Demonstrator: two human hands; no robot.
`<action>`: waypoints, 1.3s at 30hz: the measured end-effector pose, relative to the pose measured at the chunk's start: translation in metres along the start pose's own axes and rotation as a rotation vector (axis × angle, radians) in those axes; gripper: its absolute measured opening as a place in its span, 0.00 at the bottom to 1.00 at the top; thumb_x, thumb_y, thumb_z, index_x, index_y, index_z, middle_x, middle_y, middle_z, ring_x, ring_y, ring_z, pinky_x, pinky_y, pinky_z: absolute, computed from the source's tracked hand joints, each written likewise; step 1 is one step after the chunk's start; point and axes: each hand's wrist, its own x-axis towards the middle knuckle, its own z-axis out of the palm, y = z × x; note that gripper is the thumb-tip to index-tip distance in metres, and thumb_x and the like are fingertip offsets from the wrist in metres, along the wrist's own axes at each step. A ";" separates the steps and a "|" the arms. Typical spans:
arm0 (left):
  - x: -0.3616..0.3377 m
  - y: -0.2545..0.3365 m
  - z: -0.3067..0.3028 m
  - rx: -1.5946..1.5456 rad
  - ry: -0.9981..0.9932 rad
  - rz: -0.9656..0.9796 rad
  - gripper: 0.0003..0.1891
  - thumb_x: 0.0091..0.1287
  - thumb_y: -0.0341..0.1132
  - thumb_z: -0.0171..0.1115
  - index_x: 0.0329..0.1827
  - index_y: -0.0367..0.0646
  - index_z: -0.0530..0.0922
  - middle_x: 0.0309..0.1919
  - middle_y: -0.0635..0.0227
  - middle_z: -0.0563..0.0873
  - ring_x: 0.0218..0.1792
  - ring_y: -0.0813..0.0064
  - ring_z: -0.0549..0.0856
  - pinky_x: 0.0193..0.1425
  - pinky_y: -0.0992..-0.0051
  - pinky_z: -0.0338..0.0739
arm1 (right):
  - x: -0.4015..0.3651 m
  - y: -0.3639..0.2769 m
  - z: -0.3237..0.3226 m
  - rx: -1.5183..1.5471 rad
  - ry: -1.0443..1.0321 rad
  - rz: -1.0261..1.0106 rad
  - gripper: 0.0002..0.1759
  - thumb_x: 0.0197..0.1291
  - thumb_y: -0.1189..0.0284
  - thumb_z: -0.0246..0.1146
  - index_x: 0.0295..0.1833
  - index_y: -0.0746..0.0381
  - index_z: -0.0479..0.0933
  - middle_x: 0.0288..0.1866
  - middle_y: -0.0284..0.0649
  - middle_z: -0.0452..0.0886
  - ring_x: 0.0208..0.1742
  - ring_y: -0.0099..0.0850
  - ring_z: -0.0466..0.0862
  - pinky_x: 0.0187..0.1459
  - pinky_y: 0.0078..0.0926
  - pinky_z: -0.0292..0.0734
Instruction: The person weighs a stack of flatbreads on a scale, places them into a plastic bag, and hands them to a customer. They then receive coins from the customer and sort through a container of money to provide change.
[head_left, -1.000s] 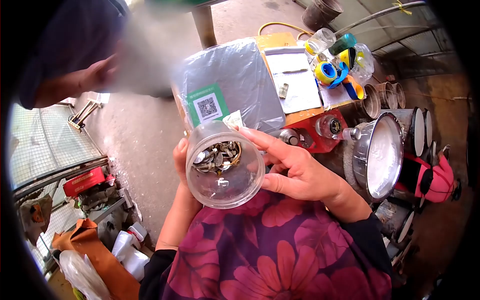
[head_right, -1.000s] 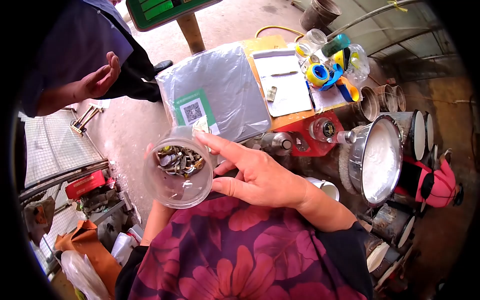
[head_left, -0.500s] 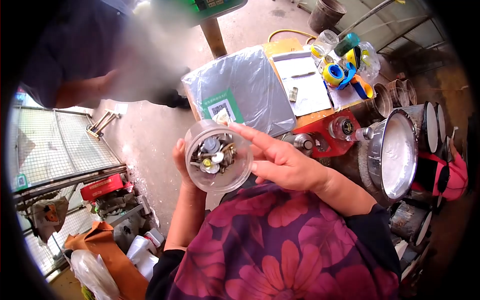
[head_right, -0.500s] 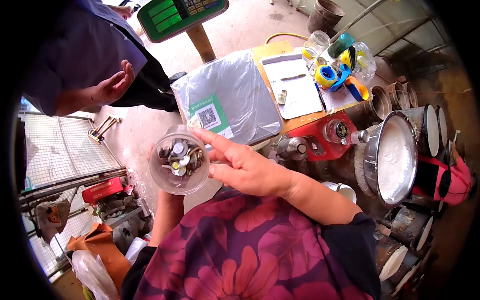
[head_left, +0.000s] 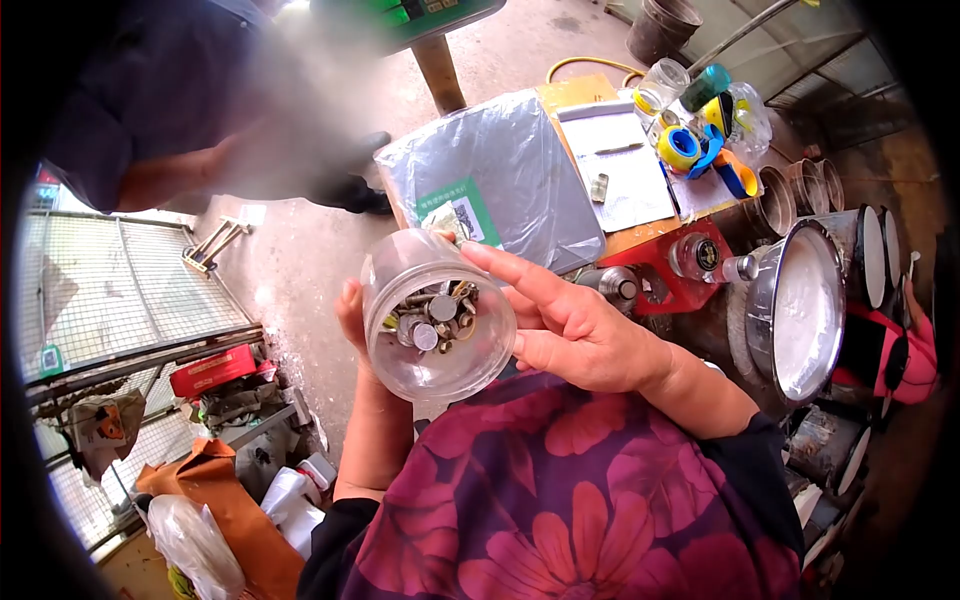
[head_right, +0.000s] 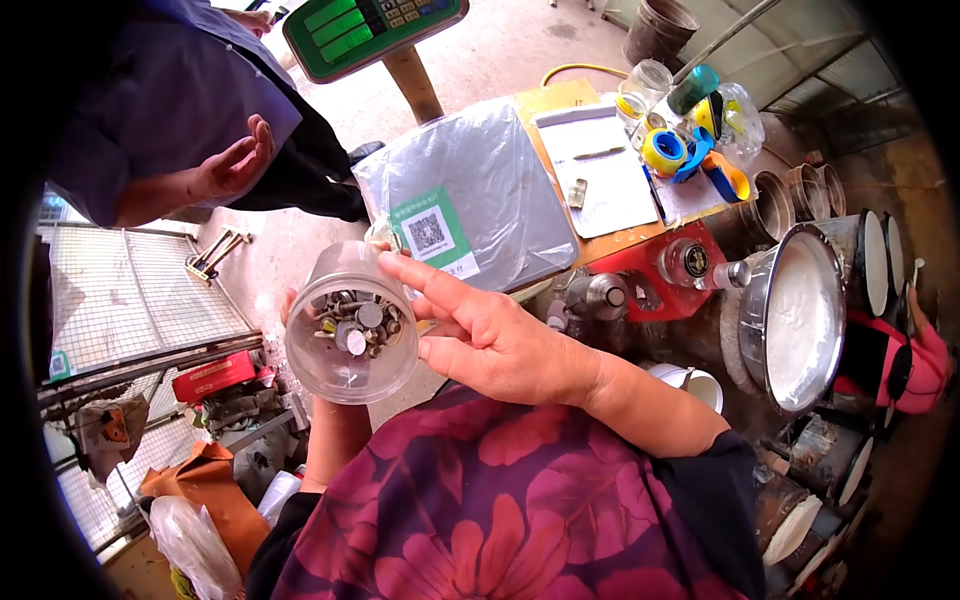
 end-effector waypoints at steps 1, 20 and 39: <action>0.000 0.000 -0.002 0.002 0.003 -0.003 0.47 0.54 0.66 0.43 0.64 0.29 0.59 0.53 0.48 0.74 0.49 0.60 0.79 0.52 0.66 0.75 | 0.000 0.000 0.000 0.010 0.001 -0.001 0.39 0.58 0.84 0.47 0.73 0.59 0.40 0.64 0.41 0.65 0.59 0.22 0.69 0.54 0.18 0.66; 0.006 0.008 -0.008 -0.208 -0.115 -0.005 0.45 0.56 0.64 0.41 0.62 0.28 0.61 0.53 0.49 0.74 0.50 0.62 0.78 0.54 0.66 0.73 | 0.013 -0.009 0.001 0.014 -0.008 0.030 0.38 0.60 0.79 0.51 0.73 0.62 0.41 0.61 0.44 0.68 0.60 0.26 0.69 0.59 0.24 0.63; 0.013 0.011 -0.023 -0.238 -0.054 -0.006 0.43 0.55 0.64 0.43 0.60 0.30 0.65 0.53 0.51 0.76 0.50 0.60 0.78 0.54 0.64 0.73 | 0.018 -0.007 -0.001 -0.028 0.072 0.002 0.36 0.59 0.79 0.51 0.72 0.62 0.46 0.57 0.39 0.69 0.48 0.17 0.69 0.51 0.17 0.66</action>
